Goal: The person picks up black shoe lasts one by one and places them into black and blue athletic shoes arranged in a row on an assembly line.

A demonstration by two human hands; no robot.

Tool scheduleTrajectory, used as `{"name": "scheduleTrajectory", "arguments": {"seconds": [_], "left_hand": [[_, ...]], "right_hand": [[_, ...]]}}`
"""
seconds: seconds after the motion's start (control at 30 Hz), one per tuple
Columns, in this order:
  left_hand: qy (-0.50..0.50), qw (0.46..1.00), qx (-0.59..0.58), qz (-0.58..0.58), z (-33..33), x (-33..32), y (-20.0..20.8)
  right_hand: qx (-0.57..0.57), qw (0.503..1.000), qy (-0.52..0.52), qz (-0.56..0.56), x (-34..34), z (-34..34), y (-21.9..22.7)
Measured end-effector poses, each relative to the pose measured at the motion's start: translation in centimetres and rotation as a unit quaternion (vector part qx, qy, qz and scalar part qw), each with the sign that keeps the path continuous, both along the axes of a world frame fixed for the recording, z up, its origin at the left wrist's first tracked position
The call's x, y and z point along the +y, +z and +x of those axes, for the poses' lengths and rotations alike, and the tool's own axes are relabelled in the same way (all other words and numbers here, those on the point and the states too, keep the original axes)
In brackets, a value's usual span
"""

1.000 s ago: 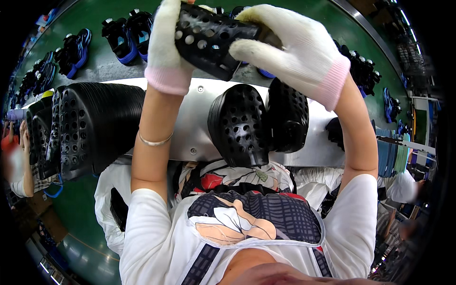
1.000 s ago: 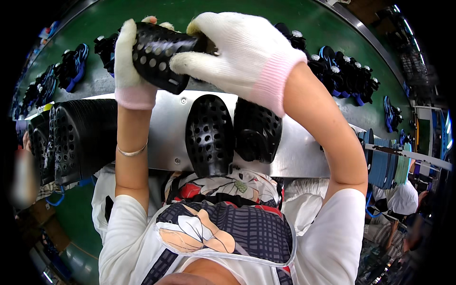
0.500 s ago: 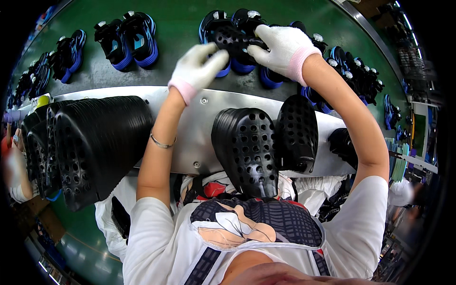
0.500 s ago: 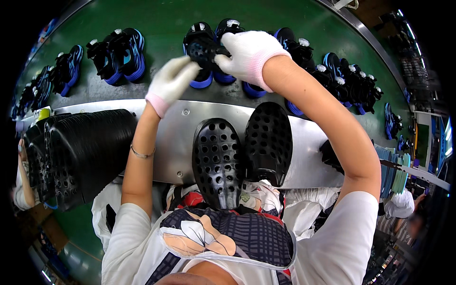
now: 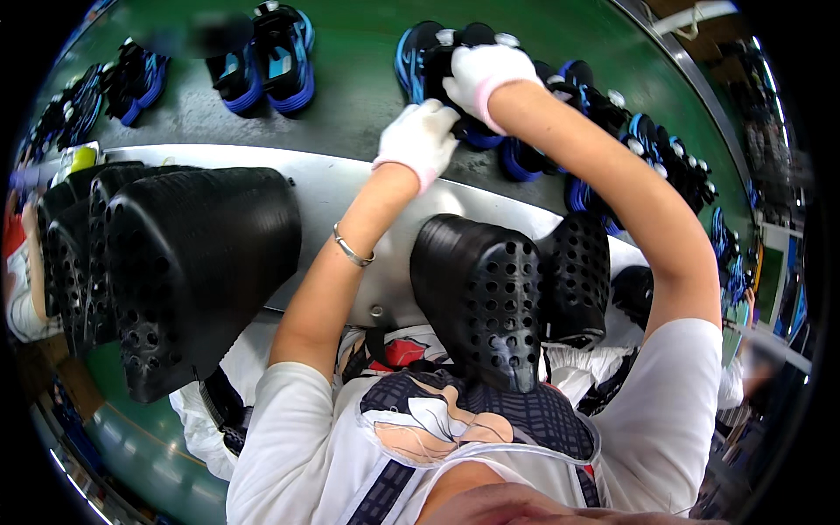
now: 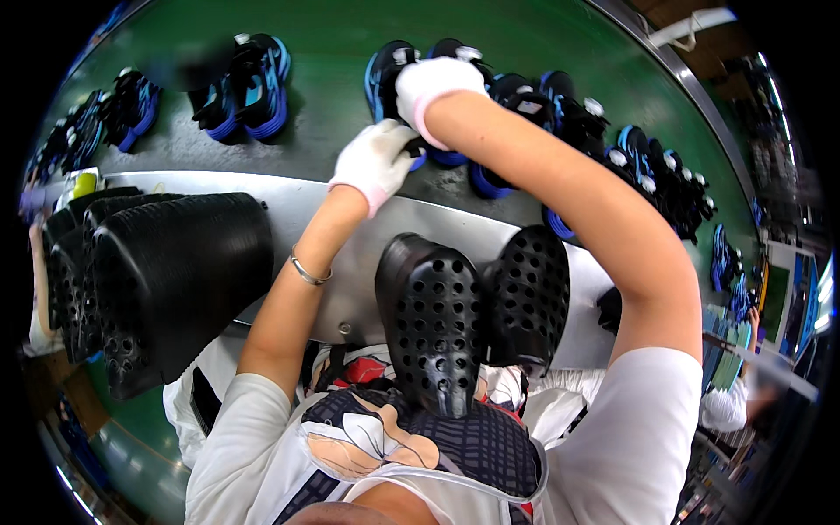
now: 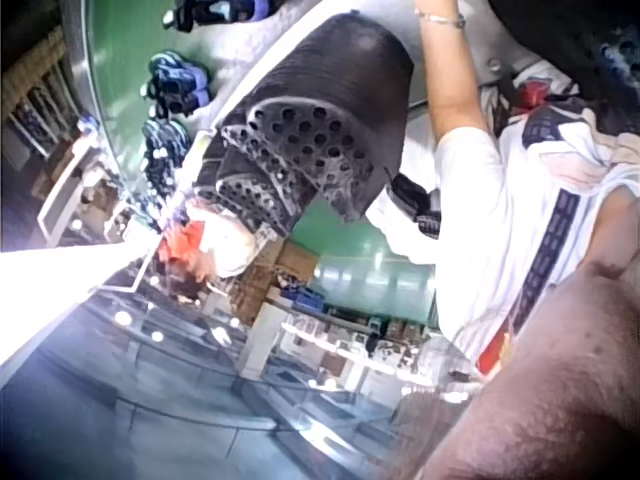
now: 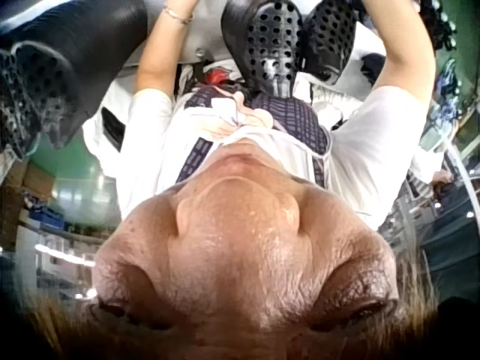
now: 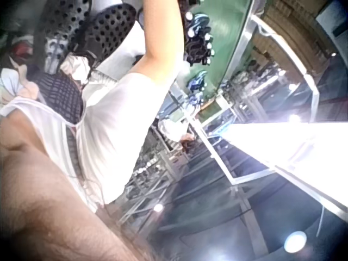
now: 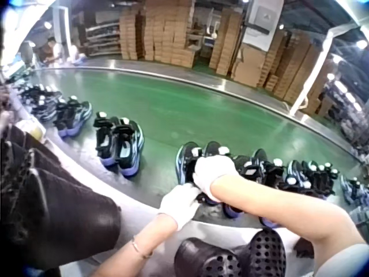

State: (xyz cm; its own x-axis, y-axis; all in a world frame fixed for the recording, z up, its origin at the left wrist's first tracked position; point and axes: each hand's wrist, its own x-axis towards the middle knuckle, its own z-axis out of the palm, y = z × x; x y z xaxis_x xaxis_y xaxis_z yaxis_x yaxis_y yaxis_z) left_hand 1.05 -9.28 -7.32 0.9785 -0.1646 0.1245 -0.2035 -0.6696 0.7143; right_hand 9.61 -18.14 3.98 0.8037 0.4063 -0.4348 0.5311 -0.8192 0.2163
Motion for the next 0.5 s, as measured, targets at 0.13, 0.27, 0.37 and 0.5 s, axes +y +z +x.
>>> {"name": "scheduleTrajectory", "arguments": {"seconds": [0.13, 0.27, 0.37, 0.5], "left_hand": [[-0.060, 0.978, 0.189, 0.060, 2.0, 1.1, -0.9], [-0.076, 0.967, 0.231, 0.073, 2.1, 2.1, 3.6], [-0.085, 0.965, 0.221, 0.113, 2.1, 2.4, 3.6], [-0.050, 0.958, 0.250, 0.133, 1.4, 3.7, 2.7]], "right_hand": [[0.013, 0.995, 0.069, -0.076, 2.1, 0.8, -5.3], [-0.181, 0.968, 0.134, -0.107, 2.8, 1.9, -5.9], [-0.149, 0.982, 0.107, -0.045, 4.1, 1.0, -2.9], [-0.067, 0.995, 0.071, -0.024, 5.4, -0.4, -1.7]]}}
